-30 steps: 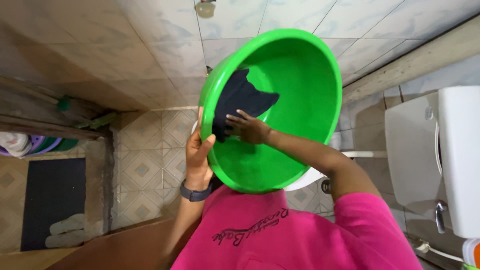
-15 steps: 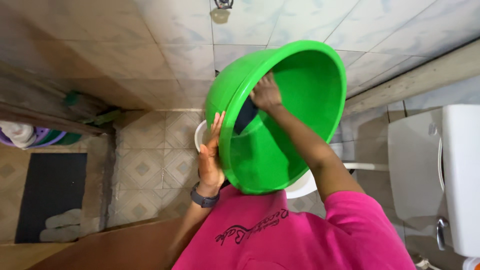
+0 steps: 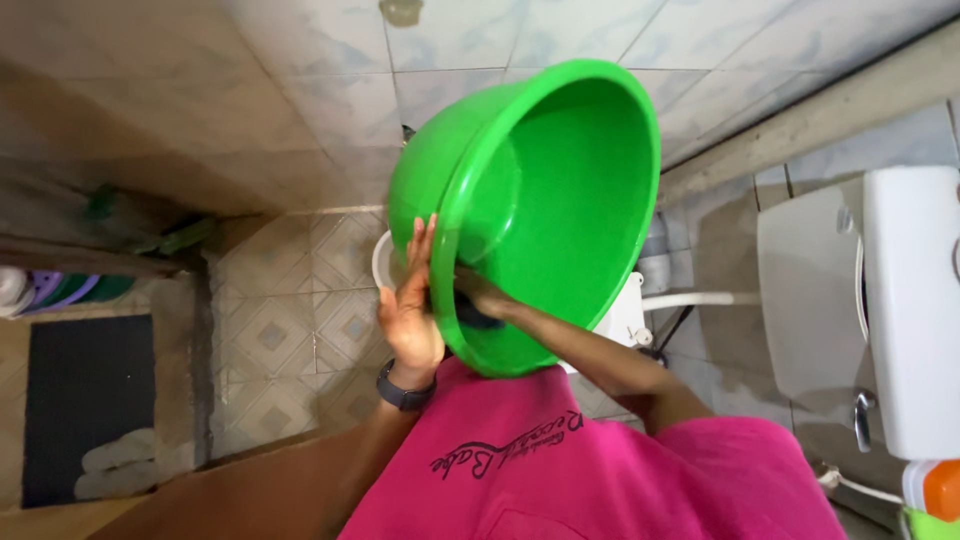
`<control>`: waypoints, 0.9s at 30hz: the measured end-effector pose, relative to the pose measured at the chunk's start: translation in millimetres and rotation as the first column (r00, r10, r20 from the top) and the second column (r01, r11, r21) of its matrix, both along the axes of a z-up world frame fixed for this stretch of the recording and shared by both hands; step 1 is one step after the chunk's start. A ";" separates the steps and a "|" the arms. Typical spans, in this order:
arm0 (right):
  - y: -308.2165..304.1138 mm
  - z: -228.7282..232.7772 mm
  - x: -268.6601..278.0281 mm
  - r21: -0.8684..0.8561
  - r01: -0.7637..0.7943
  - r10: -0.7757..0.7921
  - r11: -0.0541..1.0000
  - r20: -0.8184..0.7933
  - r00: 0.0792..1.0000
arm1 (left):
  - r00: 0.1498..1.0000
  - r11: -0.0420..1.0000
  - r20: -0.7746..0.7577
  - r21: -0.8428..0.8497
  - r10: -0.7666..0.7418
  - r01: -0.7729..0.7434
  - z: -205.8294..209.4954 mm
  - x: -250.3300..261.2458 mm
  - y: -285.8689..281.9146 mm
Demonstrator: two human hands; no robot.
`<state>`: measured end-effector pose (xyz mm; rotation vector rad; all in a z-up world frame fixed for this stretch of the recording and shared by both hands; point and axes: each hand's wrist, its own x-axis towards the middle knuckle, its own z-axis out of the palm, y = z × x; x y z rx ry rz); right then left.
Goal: The person scrubs the inside of a green plastic basin with a dark cloth, repeatedly dipping the cloth into a white bucket of water to rinse it. The person continues wiping the basin's interior and rim throughout the clip.
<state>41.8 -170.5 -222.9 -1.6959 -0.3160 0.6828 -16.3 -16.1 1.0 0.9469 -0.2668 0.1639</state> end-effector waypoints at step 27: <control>-19.1 278.3 38.4 -0.338 0.407 0.454 0.849 0.859 -0.235 | 0.983 0.986 -0.163 -0.156 -0.085 0.059 -18.2 12.3 -6.4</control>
